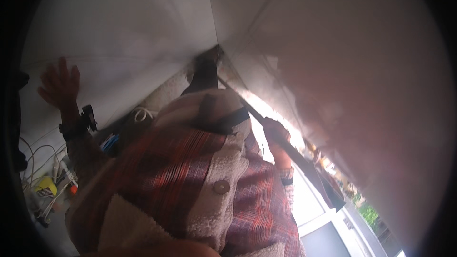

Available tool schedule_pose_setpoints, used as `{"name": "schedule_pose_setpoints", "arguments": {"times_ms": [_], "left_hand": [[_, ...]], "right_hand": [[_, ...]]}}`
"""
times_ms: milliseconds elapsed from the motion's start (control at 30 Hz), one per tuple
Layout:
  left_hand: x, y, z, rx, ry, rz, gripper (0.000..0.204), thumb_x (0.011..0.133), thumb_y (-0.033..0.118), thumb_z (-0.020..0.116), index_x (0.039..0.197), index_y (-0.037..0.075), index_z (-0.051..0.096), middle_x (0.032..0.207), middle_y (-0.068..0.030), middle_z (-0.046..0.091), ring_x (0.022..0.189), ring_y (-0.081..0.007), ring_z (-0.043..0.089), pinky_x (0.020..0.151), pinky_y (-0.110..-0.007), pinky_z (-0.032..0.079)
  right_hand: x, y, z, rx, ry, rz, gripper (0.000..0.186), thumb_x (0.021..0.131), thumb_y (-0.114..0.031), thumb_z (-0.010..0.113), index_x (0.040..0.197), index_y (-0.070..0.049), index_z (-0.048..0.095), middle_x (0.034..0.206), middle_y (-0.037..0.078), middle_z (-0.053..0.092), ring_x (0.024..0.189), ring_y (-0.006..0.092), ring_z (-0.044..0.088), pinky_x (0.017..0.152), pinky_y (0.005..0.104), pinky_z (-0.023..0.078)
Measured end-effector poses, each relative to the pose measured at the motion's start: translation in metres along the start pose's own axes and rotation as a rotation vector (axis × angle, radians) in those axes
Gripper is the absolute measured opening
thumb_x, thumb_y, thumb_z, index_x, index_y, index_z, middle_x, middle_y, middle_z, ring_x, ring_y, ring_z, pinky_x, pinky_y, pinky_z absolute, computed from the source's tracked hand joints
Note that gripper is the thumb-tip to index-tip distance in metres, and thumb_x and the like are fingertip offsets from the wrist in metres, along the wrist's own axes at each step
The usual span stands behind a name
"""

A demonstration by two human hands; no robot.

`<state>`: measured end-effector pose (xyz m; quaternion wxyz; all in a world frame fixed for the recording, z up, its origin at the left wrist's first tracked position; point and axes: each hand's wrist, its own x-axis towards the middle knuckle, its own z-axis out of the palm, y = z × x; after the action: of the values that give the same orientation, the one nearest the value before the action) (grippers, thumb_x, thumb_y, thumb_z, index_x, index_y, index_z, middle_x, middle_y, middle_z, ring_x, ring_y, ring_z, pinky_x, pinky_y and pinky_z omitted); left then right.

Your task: The person mops the tiled floor with a string mop, then wipes the upper wall and pipes with a cloth. They move around the room to reach different areas and handle the mop and cloth directly.

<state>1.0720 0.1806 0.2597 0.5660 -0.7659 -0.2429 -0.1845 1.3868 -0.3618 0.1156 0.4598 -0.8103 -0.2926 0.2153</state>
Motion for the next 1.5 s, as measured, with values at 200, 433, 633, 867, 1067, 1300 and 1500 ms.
{"name": "schedule_pose_setpoints", "arguments": {"times_ms": [200, 433, 633, 867, 1067, 1300, 1500], "left_hand": [[0.000, 0.003, 0.005, 0.006, -0.005, -0.013, 0.044, 0.087, 0.056, 0.058, 0.126, 0.037, 0.058, 0.119, 0.0033, 0.057, 0.102, -0.0184, 0.058, 0.088, -0.044, 0.032], [0.003, 0.004, 0.004, 0.042, -0.032, 0.005, 0.046, 0.084, 0.056, 0.062, 0.126, 0.037, 0.058, 0.122, 0.0031, 0.056, 0.107, -0.0190, 0.056, 0.092, -0.046, 0.029], [0.010, 0.002, -0.001, -0.023, 0.010, 0.020, 0.043, 0.084, 0.051, 0.063, 0.123, 0.033, 0.058, 0.118, 0.0007, 0.056, 0.104, -0.0202, 0.056, 0.080, -0.045, 0.034], [0.011, 0.003, -0.005, 0.039, -0.130, -0.008, 0.046, 0.084, 0.051, 0.063, 0.123, 0.028, 0.059, 0.119, -0.0036, 0.057, 0.108, -0.0241, 0.055, 0.071, -0.047, 0.044], [-0.002, 0.000, 0.008, 0.000, -0.079, -0.021, 0.049, 0.085, 0.056, 0.060, 0.126, 0.030, 0.057, 0.119, -0.0023, 0.056, 0.107, -0.0226, 0.056, 0.074, -0.045, 0.042], [0.000, -0.003, 0.014, 0.100, -0.057, 0.010, 0.045, 0.085, 0.057, 0.060, 0.125, 0.036, 0.056, 0.117, 0.0036, 0.057, 0.100, -0.0177, 0.058, 0.075, -0.042, 0.037], [0.007, -0.003, 0.012, 0.039, 0.044, 0.053, 0.043, 0.085, 0.055, 0.062, 0.124, 0.037, 0.057, 0.116, 0.0049, 0.059, 0.100, -0.0165, 0.059, 0.074, -0.041, 0.037]], "right_hand": [[-0.082, 0.029, -0.021, 0.154, 0.059, 0.120, 0.002, 0.090, -0.001, 0.062, 0.092, -0.001, 0.064, 0.099, 0.012, 0.069, 0.111, 0.0285, 0.065, 0.093, 0.0386, 0.050], [-0.122, 0.014, -0.051, 0.147, 0.155, 0.259, 0.003, 0.090, -0.001, 0.061, 0.090, -0.001, 0.064, 0.098, 0.011, 0.070, 0.112, 0.0294, 0.065, 0.095, 0.0392, 0.049], [-0.110, 0.017, -0.043, 0.116, 0.088, 0.219, 0.003, 0.090, -0.003, 0.064, 0.088, -0.001, 0.064, 0.098, 0.011, 0.069, 0.109, 0.0248, 0.064, 0.105, 0.0436, 0.046], [-0.053, 0.006, -0.017, 0.133, 0.087, 0.095, 0.009, 0.087, -0.002, 0.065, 0.096, -0.005, 0.062, 0.104, 0.012, 0.070, 0.111, 0.0297, 0.066, 0.093, 0.0393, 0.052], [0.003, -0.004, -0.008, -0.039, 0.037, -0.001, 0.008, 0.088, -0.001, 0.066, 0.096, -0.004, 0.065, 0.099, 0.014, 0.072, 0.103, 0.0235, 0.069, 0.086, 0.0345, 0.055], [-0.084, 0.006, -0.018, 0.018, 0.071, 0.137, 0.005, 0.088, 0.002, 0.061, 0.090, -0.001, 0.065, 0.098, 0.013, 0.071, 0.107, 0.0269, 0.067, 0.093, 0.0369, 0.052], [-0.159, -0.001, -0.035, -0.008, 0.213, 0.235, 0.003, 0.085, 0.000, 0.063, 0.088, 0.000, 0.064, 0.095, 0.013, 0.071, 0.104, 0.0282, 0.068, 0.090, 0.0383, 0.052]]}}
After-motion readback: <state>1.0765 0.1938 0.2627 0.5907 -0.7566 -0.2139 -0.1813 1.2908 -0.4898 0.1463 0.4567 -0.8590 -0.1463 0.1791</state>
